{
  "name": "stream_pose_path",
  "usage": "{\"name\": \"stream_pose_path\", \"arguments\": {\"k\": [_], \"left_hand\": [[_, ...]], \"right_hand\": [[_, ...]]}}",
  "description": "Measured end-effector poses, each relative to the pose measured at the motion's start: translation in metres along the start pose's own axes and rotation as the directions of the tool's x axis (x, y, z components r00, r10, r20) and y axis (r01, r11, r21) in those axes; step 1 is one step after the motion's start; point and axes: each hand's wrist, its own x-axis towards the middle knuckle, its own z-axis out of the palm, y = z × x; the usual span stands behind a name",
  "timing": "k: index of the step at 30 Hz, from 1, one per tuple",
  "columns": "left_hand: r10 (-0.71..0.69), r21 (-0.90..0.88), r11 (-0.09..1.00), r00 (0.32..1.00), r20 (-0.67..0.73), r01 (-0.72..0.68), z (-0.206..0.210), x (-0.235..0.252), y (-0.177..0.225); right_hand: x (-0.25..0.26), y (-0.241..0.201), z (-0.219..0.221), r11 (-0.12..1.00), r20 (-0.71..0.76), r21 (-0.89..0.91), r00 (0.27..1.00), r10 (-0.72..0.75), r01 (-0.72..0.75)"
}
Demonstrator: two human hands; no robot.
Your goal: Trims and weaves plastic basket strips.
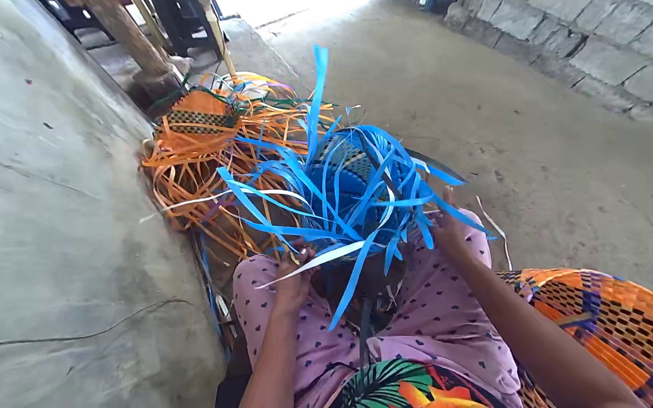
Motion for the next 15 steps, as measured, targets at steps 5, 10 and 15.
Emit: {"name": "stream_pose_path", "arguments": {"k": [5, 10, 15], "left_hand": [[-0.002, 0.007, 1.000, 1.000, -0.031, 0.002, -0.005, 0.002, -0.001], [0.004, 0.004, 1.000, 0.999, -0.046, -0.004, -0.007, 0.005, -0.003], [0.010, 0.021, 1.000, 0.999, -0.038, -0.010, -0.011, 0.004, -0.004]], "right_hand": [[-0.007, 0.011, 0.014, 0.878, 0.042, -0.033, 0.878, -0.476, 0.478], [-0.024, -0.005, 0.068, 0.717, -0.054, -0.099, 0.716, -0.696, 0.690], [-0.017, -0.056, 0.102, 0.686, -0.097, -0.254, 0.687, -0.720, 0.682]]}}
